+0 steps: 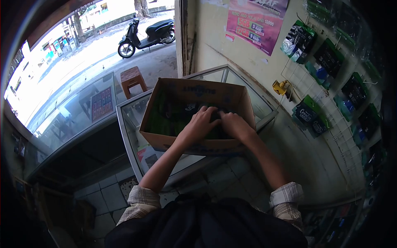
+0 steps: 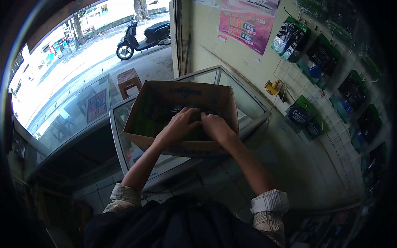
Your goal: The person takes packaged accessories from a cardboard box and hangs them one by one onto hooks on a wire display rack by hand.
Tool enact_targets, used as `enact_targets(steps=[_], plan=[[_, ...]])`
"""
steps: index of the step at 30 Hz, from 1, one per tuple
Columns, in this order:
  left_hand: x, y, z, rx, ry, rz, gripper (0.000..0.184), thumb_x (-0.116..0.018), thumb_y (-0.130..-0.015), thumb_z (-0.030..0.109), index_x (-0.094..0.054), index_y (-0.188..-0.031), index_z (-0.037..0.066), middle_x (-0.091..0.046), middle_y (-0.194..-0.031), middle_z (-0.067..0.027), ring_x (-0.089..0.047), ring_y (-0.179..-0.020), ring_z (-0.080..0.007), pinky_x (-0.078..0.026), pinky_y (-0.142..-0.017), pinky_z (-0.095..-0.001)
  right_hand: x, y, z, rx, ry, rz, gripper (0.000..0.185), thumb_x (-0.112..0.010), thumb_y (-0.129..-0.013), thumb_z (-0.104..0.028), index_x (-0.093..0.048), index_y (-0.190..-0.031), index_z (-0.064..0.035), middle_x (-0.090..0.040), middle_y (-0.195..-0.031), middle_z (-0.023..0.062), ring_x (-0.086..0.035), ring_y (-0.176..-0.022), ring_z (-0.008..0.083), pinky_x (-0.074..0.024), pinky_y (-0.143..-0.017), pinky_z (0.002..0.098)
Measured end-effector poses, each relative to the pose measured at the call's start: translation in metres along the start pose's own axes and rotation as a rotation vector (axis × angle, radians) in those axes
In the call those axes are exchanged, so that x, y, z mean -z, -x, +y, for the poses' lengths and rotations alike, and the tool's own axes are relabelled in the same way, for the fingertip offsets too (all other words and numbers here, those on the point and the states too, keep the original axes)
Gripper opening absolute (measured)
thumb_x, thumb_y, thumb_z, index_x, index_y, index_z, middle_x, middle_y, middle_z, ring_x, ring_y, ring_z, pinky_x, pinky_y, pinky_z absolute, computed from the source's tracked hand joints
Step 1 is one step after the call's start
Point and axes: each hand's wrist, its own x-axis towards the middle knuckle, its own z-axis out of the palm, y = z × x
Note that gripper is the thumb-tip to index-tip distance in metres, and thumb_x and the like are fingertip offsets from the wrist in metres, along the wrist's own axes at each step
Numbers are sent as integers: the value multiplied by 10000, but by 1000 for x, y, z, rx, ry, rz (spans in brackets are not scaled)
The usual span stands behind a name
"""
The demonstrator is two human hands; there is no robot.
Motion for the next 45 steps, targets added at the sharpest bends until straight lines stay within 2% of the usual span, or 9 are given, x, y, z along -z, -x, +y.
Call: enact_targets(steps=[5,10,13,17,20,25,32,34,45], plan=[[9,-3,71,-155,440,236,407,-588,-864,106,-477,-1253,54,-451,-1184,-130,-541,-1102,-247,-484,-913,-352,46,45,-12,-28,-178,372,277,-477,-888,-108,-495,-1125,33,-634,-934,220,-634,-880,360,-521,-736,441],[-7,-7,126,-377,831,284,311,-540,-870,12,-478,-1171,-36,-454,-1125,-88,-522,-1094,-174,-459,-872,-279,68,118,-13,65,-169,894,480,-544,-889,-143,-399,-1323,2,-509,-1203,233,-558,-1067,357,-483,-857,419],[-34,-14,157,-359,1077,327,173,-590,-832,-49,-496,-973,-14,-491,-1039,-55,-562,-960,-111,-491,-768,-230,64,160,4,-24,-174,921,517,-590,-853,-99,-414,-1334,-29,-453,-1280,229,-491,-1155,377,-434,-935,424],[-89,-36,182,-324,1152,151,143,-536,-869,-68,-460,-958,13,-489,-945,-3,-527,-845,-43,-438,-738,-193,51,205,46,-224,-116,1002,529,-628,-816,-60,-437,-1309,-40,-354,-1371,230,-387,-1258,380,-364,-1004,448],[-139,-52,196,-272,1130,-7,174,-532,-818,-113,-478,-935,4,-514,-964,-43,-577,-839,-87,-476,-692,-205,38,236,84,-422,-125,1070,554,-635,-805,-34,-412,-1312,-44,-301,-1404,212,-339,-1291,373,-330,-1033,435],[-211,-75,224,-337,1118,-75,157,-554,-814,-102,-500,-915,4,-523,-981,-37,-580,-823,-82,-481,-695,-211,9,275,144,-491,-461,1243,580,-620,-805,20,-368,-1323,-45,-466,-1221,173,-489,-1127,294,-402,-942,383],[-246,-86,254,-412,971,31,375,-615,-810,-32,-554,-1163,78,-481,-1184,-95,-542,-1049,-197,-496,-773,-286,5,279,185,-551,-633,1331,562,-573,-853,41,-324,-1343,-74,-513,-1063,89,-546,-947,140,-461,-851,286],[-248,-91,257,-362,892,-12,429,-568,-822,-91,-492,-1224,38,-390,-1238,-79,-461,-1174,-182,-465,-915,-296,9,274,191,-563,-638,1329,559,-570,-854,43,-324,-1342,-71,-511,-1062,90,-545,-949,138,-471,-837,282],[-301,-145,251,-491,755,33,508,-616,-799,-31,-485,-1270,107,-371,-1331,-140,-468,-1148,-261,-448,-896,-355,-4,257,242,-659,-582,1396,540,-572,-850,46,-351,-1329,-68,-511,-1052,96,-544,-909,143,-498,-784,272]])
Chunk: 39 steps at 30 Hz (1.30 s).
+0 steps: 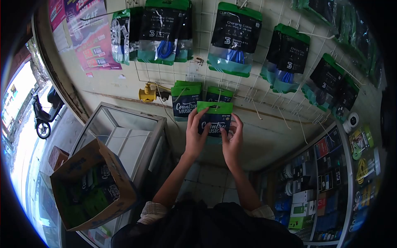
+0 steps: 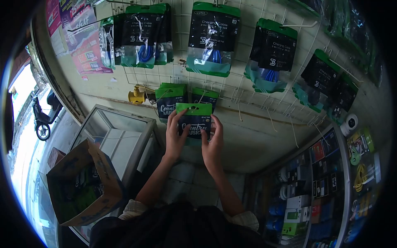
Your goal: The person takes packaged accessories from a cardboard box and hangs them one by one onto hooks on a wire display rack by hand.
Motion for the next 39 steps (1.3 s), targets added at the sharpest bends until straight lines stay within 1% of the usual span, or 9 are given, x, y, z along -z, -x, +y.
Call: enact_targets(steps=[5,8,11,16,21,27,30,33,39], plan=[[-22,-15,-27,-31,-5,-61,589,-622,-767,-40,-459,-1309,123,-289,-1386,-192,-423,-1158,-353,-401,-945,-413,-11,-26,47,60,155,65,554,-601,-827,35,-376,-1323,-65,-516,-1053,115,-535,-922,177,-483,-773,296],[-31,-19,-46,-161,-330,-160,649,-612,-742,-33,-422,-1343,125,-184,-1424,-261,-358,-1161,-450,-382,-953,-488,-13,-44,63,190,334,134,613,-607,-792,64,-375,-1340,-80,-499,-1063,144,-514,-952,238,-453,-805,344],[-44,-24,-59,-203,-385,-153,666,-615,-730,-22,-403,-1349,103,-185,-1419,-268,-354,-1156,-469,-374,-957,-503,-13,-56,70,88,333,72,648,-573,-776,109,-360,-1356,-84,-439,-1099,172,-489,-994,334,-422,-844,406],[-57,-28,-66,-191,-415,-161,657,-618,-731,-7,-379,-1342,34,-175,-1422,-283,-333,-1178,-491,-357,-975,-519,-12,-61,86,102,388,35,749,-496,-739,177,-306,-1403,-112,-403,-1106,186,-496,-1001,344,-444,-824,415],[-53,-16,-54,-145,-359,-186,605,-598,-781,27,-363,-1337,-3,-134,-1450,-290,-343,-1191,-513,-341,-1000,-503,-7,-45,85,165,444,-7,754,-464,-742,176,-269,-1420,-92,-329,-1263,223,-475,-1118,378,-457,-848,415],[-13,27,-13,-80,-318,-145,551,-557,-817,29,-380,-1338,25,-335,-1389,-258,-367,-1244,-428,-335,-1018,-472,-19,18,44,131,279,-114,584,-465,-806,105,-352,-1359,-46,-297,-1335,217,-378,-1229,389,-415,-918,424],[26,52,13,167,-75,-1,506,-548,-845,23,-400,-1328,19,-422,-1359,-181,-449,-1224,-339,-411,-980,-407,-48,48,18,177,181,-198,504,-462,-834,60,-390,-1323,-41,-325,-1327,205,-346,-1254,386,-359,-980,433],[79,65,44,224,-66,174,497,-534,-848,-16,-407,-1328,19,-440,-1345,-169,-461,-1229,-293,-443,-969,-372,-82,66,-25,112,4,-317,434,-474,-859,-3,-423,-1290,-27,-346,-1319,201,-366,-1239,365,-317,-1016,435],[203,89,106,59,-328,525,398,-512,-861,-39,-460,-1254,-4,-528,-1230,-165,-535,-1143,-269,-481,-933,-370,-138,73,-104,330,-273,-472,356,-480,-891,-87,-466,-1237,-8,-369,-1283,190,-387,-1221,331,-320,-1018,421]])
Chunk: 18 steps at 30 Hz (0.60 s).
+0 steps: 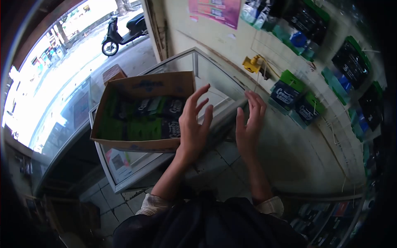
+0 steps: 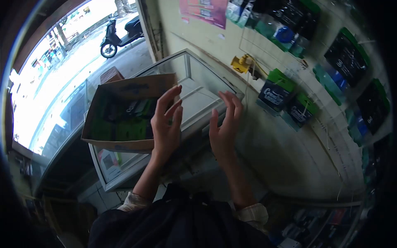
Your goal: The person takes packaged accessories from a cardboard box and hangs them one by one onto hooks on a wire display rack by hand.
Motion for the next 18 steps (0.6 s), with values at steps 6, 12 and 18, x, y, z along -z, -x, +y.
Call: enact_targets(steps=[6,12,18], plan=[[121,-18,-14,141,-323,-115,339,-570,-872,62,-519,-1206,33,-588,-1109,-162,-577,-1063,-285,-498,-881,-366,-86,-21,-60,91,-88,-545,458,-575,-838,-51,-422,-1270,-56,-378,-1244,178,-423,-1180,350,-393,-972,426],[194,-13,-59,381,-908,-678,294,-576,-859,223,-563,-1082,32,-621,-1031,-198,-584,-984,-367,-462,-836,-451,-168,-13,-45,176,344,-1350,794,-709,-748,-210,-264,-1397,-111,-312,-1349,162,-373,-1240,372,-360,-1033,415],[194,-7,-94,545,-737,-1176,395,-604,-830,300,-558,-1099,15,-618,-1047,-220,-579,-1007,-366,-456,-852,-451,-183,-6,-24,-54,607,-1831,1059,-734,-680,-324,-31,-1460,-186,-34,-1495,197,-154,-1358,439,-266,-1101,462]])
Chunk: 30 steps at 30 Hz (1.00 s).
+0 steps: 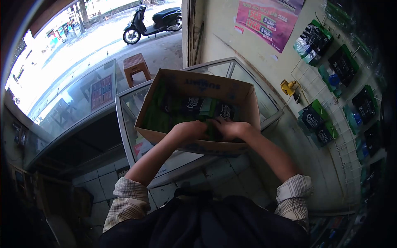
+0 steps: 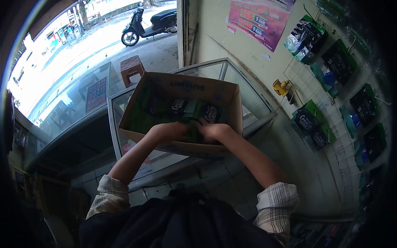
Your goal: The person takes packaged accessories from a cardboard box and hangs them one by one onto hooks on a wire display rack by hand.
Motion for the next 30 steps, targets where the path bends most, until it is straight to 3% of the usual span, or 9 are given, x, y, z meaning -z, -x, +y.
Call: enact_targets(steps=[4,5,9,11,14,16,21,25,30], plan=[[-7,-15,-5,-146,-51,-37,391,-578,-847,311,-573,-1104,17,-620,-1056,-214,-584,-1016,-350,-461,-862,-442,-17,-13,4,27,62,74,797,-615,-791,-274,-163,-1429,-118,-221,-1440,225,-419,-1230,409,-390,-1009,433],[-9,-15,-6,-197,-55,-35,376,-564,-855,303,-587,-1099,18,-620,-1067,-207,-587,-1025,-334,-466,-859,-442,-22,-11,6,119,66,198,551,-566,-825,-239,-370,-1302,-46,-451,-1281,276,-550,-1082,382,-448,-929,427],[-2,-1,6,-193,76,100,476,-593,-841,341,-509,-1199,38,-575,-1138,-221,-548,-1056,-377,-440,-890,-421,4,21,-13,117,24,202,382,-563,-826,-223,-499,-1118,15,-596,-1009,301,-594,-975,385,-483,-859,446],[-2,6,14,-155,98,303,498,-585,-851,345,-477,-1237,48,-532,-1164,-212,-528,-1069,-389,-431,-899,-425,6,27,-12,104,-10,521,295,-563,-831,-198,-539,-1005,40,-627,-794,267,-622,-853,391,-513,-761,464],[4,15,33,-137,203,501,476,-577,-862,332,-475,-1240,61,-510,-1143,-198,-522,-1061,-392,-432,-895,-420,7,30,-1,155,-39,742,279,-554,-833,-145,-509,-1025,54,-623,-788,271,-630,-784,393,-524,-698,463],[10,22,51,-158,235,595,442,-590,-862,269,-475,-1243,76,-508,-1144,-192,-526,-1053,-384,-441,-879,-420,14,49,-8,127,-141,777,306,-515,-866,-87,-474,-1163,-29,-612,-817,268,-626,-780,375,-512,-664,455],[30,37,110,-496,283,992,468,-585,-842,103,-437,-1286,95,-466,-1215,-213,-503,-1086,-420,-431,-923,-436,20,117,-36,162,-512,1287,421,-443,-943,-129,-360,-1355,-99,-626,-871,243,-623,-826,399,-498,-675,440],[34,28,153,-756,490,928,534,-594,-824,15,-410,-1324,43,-421,-1352,-158,-453,-1234,-293,-452,-964,-409,8,173,-35,131,-490,1466,447,-408,-954,-67,-333,-1393,-109,-608,-1016,250,-631,-864,379,-488,-683,359],[9,-7,216,-969,510,905,635,-668,-723,18,-423,-1307,65,-484,-1286,-157,-499,-1151,-351,-425,-951,-400,-35,229,-14,23,-379,1682,472,-421,-934,-35,-345,-1397,-85,-613,-997,234,-654,-781,323,-475,-651,332]])
